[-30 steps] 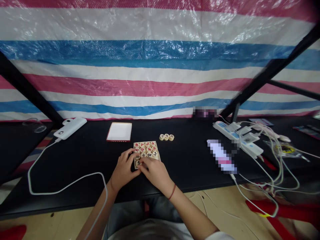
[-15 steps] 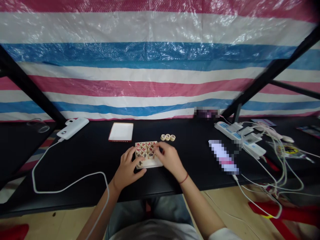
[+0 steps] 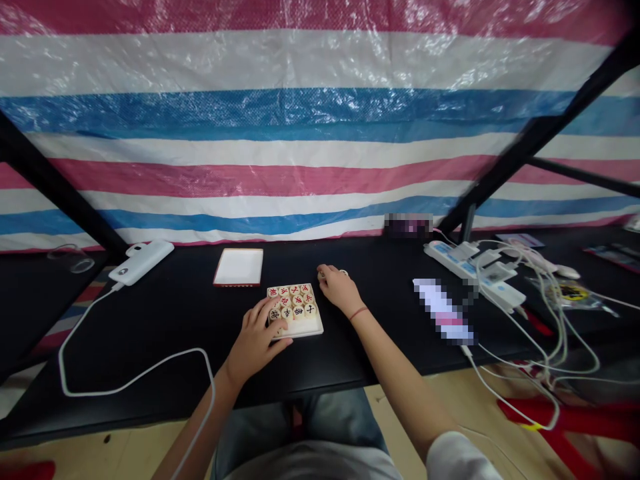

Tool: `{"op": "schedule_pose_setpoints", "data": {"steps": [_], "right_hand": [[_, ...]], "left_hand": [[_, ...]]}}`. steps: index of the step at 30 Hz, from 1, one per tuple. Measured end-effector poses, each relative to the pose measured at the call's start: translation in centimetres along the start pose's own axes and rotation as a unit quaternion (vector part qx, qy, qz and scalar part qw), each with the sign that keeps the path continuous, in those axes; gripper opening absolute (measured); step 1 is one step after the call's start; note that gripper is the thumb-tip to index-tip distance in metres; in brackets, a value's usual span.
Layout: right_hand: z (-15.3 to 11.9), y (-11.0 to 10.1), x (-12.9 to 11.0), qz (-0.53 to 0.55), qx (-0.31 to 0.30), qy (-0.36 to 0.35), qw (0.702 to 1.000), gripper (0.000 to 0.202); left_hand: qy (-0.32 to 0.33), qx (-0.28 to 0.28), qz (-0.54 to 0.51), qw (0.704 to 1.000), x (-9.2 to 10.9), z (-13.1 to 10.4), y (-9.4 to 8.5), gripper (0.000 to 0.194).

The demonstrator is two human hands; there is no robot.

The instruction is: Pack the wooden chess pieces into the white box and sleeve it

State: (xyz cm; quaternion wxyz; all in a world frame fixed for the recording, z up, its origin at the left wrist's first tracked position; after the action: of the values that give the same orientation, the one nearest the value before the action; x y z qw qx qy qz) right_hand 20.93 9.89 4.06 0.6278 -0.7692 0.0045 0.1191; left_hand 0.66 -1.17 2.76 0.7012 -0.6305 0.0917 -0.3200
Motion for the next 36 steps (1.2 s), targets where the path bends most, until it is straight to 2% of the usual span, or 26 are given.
{"op": "schedule_pose_setpoints", "data": {"steps": [3, 5, 8, 10, 12, 14, 17, 20, 24, 27, 32, 36], "right_hand": [[0.2, -0.3, 0.0, 0.008, 0.007, 0.005, 1.000, 0.026], [-0.1, -0.6, 0.1, 0.035, 0.034, 0.004, 0.999, 0.024], [-1.9, -1.3, -0.3, 0.127, 0.106, -0.024, 0.986, 0.021], [-3.8, -1.5, -1.2, 0.204, 0.138, -0.060, 0.967, 0.020], [-5.8, -1.5, -2.6, 0.282, 0.130, -0.103, 0.945, 0.020], [-7.5, -1.1, -4.3, 0.347, 0.092, -0.133, 0.924, 0.021], [-9.1, -0.6, -6.2, 0.402, 0.053, -0.153, 0.901, 0.024], [-9.5, -0.2, -6.9, 0.423, 0.044, -0.157, 0.891, 0.025], [-9.3, 0.3, -6.6, 0.441, 0.038, -0.155, 0.883, 0.026], [-8.9, 1.0, -5.8, 0.470, 0.047, -0.141, 0.870, 0.030], [-8.0, 2.6, -3.8, 0.542, 0.084, -0.118, 0.828, 0.035], [-7.5, 3.6, -1.9, 0.581, 0.150, -0.076, 0.796, 0.037]], "left_hand": [[-0.004, -0.006, 0.010, 1.000, 0.0, 0.1, 0.1, 0.018], [-0.007, -0.008, 0.014, 1.000, 0.0, 0.2, 0.2, 0.018], [-0.005, 0.002, 0.014, 1.000, 0.0, 0.3, 0.1, 0.022], [-0.006, 0.035, 0.013, 0.999, 0.1, 0.2, -0.2, 0.036], [-0.013, 0.083, 0.009, 0.996, 0.2, 0.2, -0.6, 0.055], [-0.017, 0.122, 0.003, 0.992, 0.5, 0.2, -0.9, 0.061], [-0.007, 0.136, -0.020, 0.991, 0.9, 0.4, -0.9, 0.045], [-0.002, 0.130, -0.057, 0.990, 1.0, 0.7, -0.9, 0.031], [-0.010, 0.127, -0.115, 0.985, 0.7, 0.7, -1.0, 0.025], [-0.030, 0.149, -0.170, 0.974, -0.1, 0.6, -1.1, 0.021], [-0.069, 0.185, -0.218, 0.956, -1.8, 0.3, -1.0, 0.019], [-0.073, 0.190, -0.197, 0.959, -1.9, 0.3, -1.3, 0.019]]}}
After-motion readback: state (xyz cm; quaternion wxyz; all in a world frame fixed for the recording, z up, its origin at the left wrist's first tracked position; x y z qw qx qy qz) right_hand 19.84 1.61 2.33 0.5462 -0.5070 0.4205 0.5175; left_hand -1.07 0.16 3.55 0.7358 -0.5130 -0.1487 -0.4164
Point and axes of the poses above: each hand's wrist, its own z-axis towards the middle knuckle, its own y-axis out of the palm, x = y × z, the point moved 5 cm from there along z, towards the middle knuckle, and after that the axes turned 12 degrees about -x, right-handed, at the moved point
